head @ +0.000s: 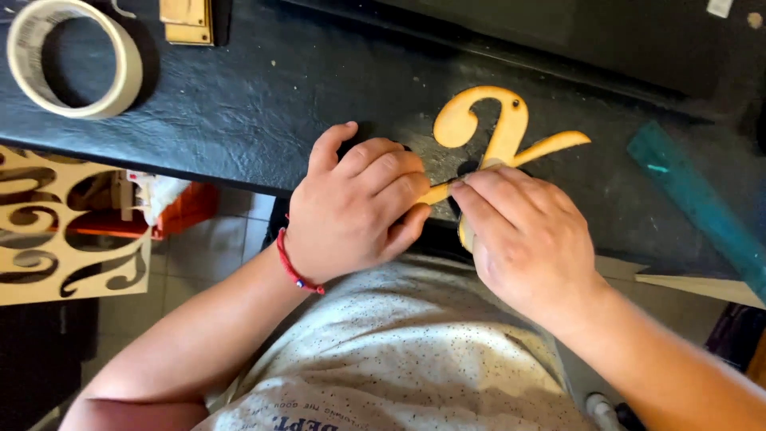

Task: Applying adhesive to laser-cut wooden letters and assembling them on a work surface.

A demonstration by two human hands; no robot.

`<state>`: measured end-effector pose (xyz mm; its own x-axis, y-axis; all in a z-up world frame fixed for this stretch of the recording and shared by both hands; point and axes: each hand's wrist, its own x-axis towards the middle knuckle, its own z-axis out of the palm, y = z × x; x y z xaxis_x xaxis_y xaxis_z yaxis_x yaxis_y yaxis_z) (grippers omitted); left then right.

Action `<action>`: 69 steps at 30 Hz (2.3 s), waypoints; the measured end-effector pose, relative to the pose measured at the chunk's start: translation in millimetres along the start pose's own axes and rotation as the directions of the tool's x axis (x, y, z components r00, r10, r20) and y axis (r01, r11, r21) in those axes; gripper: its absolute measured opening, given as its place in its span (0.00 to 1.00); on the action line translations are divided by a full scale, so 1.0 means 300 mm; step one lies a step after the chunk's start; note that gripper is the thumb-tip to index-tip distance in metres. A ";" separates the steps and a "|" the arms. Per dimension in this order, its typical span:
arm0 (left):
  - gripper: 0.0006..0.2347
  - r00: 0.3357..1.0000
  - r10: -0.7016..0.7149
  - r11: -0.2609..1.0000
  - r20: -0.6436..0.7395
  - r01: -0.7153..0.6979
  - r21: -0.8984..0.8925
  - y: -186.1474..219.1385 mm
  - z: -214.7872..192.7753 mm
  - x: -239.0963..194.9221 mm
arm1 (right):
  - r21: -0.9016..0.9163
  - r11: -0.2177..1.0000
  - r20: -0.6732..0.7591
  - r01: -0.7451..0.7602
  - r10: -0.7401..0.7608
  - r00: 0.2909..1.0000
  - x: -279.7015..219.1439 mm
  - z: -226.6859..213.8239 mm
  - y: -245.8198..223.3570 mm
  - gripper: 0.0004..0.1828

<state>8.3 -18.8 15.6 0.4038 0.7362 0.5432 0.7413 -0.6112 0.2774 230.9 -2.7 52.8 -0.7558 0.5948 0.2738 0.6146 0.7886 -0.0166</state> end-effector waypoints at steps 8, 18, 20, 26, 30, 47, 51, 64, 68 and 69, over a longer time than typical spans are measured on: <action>0.07 1.000 0.009 1.000 0.026 -0.008 -0.008 0.034 -0.019 0.002 | 0.077 0.996 0.130 -0.041 0.031 0.991 -0.054 -0.030 0.026 0.27; 0.10 0.993 -0.095 0.993 0.075 0.100 -0.067 0.034 -0.024 -0.005 | 0.583 0.367 0.453 -0.725 0.594 0.665 -0.250 -0.054 -0.087 0.13; 0.09 0.989 -0.110 0.990 0.098 0.117 -0.074 0.040 -0.024 -0.003 | 0.499 0.184 0.625 -0.846 0.600 0.499 -0.252 -0.032 -0.096 0.15; 0.09 0.984 -0.145 0.981 0.108 0.157 -0.115 0.051 -0.035 0.012 | 0.602 -0.529 0.795 -0.598 0.467 0.387 -0.224 0.058 -0.091 0.18; 0.09 0.982 -0.155 0.977 0.105 0.168 -0.128 0.046 -0.042 0.012 | 0.649 -0.514 0.760 -0.561 0.477 0.442 -0.191 0.066 -0.105 0.13; 0.16 0.974 -0.206 0.934 0.094 0.224 -0.279 0.008 -0.172 0.034 | 0.738 -0.134 0.609 -0.662 0.555 0.566 -0.236 0.017 -0.116 0.12; 0.14 0.979 -0.204 0.960 0.013 0.203 -0.191 -0.031 -0.240 0.013 | 0.690 -0.087 0.641 -0.718 0.535 0.551 -0.232 -0.010 -0.120 0.12; 0.11 0.907 -0.352 0.835 -0.231 0.416 0.361 -0.255 -0.360 -0.220 | 0.679 -0.081 0.654 -0.730 0.520 0.550 -0.163 -0.050 -0.159 0.12; 0.15 0.889 -0.398 0.816 -0.225 0.455 0.357 -0.209 -0.345 -0.212 | 0.677 -0.067 0.651 -0.733 0.520 0.553 -0.130 -0.040 -0.164 0.11; 0.08 0.932 -0.269 0.899 -0.243 0.334 0.285 -0.167 -0.341 -0.188 | 0.648 -0.034 0.655 -0.761 0.534 0.535 -0.116 -0.042 -0.163 0.11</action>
<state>-106.5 -59.2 52.2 0.0462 0.7797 0.6244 0.9536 -0.2207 0.2050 230.2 -63.9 56.1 -0.2242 0.8409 -0.4926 0.4074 -0.3784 -0.8312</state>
